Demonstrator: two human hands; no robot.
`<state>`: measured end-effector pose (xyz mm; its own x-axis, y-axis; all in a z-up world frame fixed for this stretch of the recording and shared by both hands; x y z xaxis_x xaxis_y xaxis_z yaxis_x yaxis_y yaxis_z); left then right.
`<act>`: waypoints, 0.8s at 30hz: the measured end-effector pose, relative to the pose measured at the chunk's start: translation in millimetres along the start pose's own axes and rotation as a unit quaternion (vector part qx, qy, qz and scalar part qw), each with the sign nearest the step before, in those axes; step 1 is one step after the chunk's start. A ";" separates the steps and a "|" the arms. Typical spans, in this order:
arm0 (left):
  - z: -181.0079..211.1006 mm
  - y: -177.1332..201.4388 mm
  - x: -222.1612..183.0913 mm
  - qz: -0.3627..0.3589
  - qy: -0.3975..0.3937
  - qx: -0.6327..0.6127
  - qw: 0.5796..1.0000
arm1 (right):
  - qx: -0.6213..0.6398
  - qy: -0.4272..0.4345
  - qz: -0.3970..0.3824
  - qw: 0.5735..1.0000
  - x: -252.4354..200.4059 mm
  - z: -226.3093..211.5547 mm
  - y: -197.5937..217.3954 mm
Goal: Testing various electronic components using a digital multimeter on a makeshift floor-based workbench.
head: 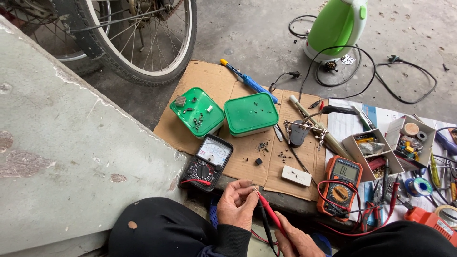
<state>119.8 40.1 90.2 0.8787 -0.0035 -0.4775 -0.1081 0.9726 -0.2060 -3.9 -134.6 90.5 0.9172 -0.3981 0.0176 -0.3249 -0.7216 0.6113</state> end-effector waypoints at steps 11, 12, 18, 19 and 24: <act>-5.5 1.1 1.4 0.002 -0.001 0.005 1.000 | -0.001 -0.028 -0.116 0.993 4.1 46.2 -21.4; -4.7 0.4 0.7 -0.001 0.002 0.001 1.000 | -0.005 -0.036 -0.125 0.991 4.0 48.4 -22.6; -3.8 1.3 0.0 0.008 0.008 0.025 1.000 | 0.034 0.005 -0.123 0.992 2.2 70.0 -31.9; -7.4 3.1 1.4 0.006 0.007 0.025 1.000 | 0.034 0.005 -0.120 0.992 -4.4 67.6 -38.4; -32.3 4.9 14.2 0.009 0.017 -0.075 0.997 | 0.093 -0.033 0.008 0.995 -10.6 112.5 -44.4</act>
<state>116.8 37.3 54.8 0.8604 0.0029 -0.5097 -0.1937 0.9268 -0.3217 -25.1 -162.1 -25.8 0.8961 -0.4429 -0.0298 -0.3828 -0.8049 0.4534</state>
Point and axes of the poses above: each hand's wrist, its own x-axis towards the middle knuckle, its own y-axis out of the back of the hand, z = x × y, the point moved 7 cm from there along x, towards the middle knuckle
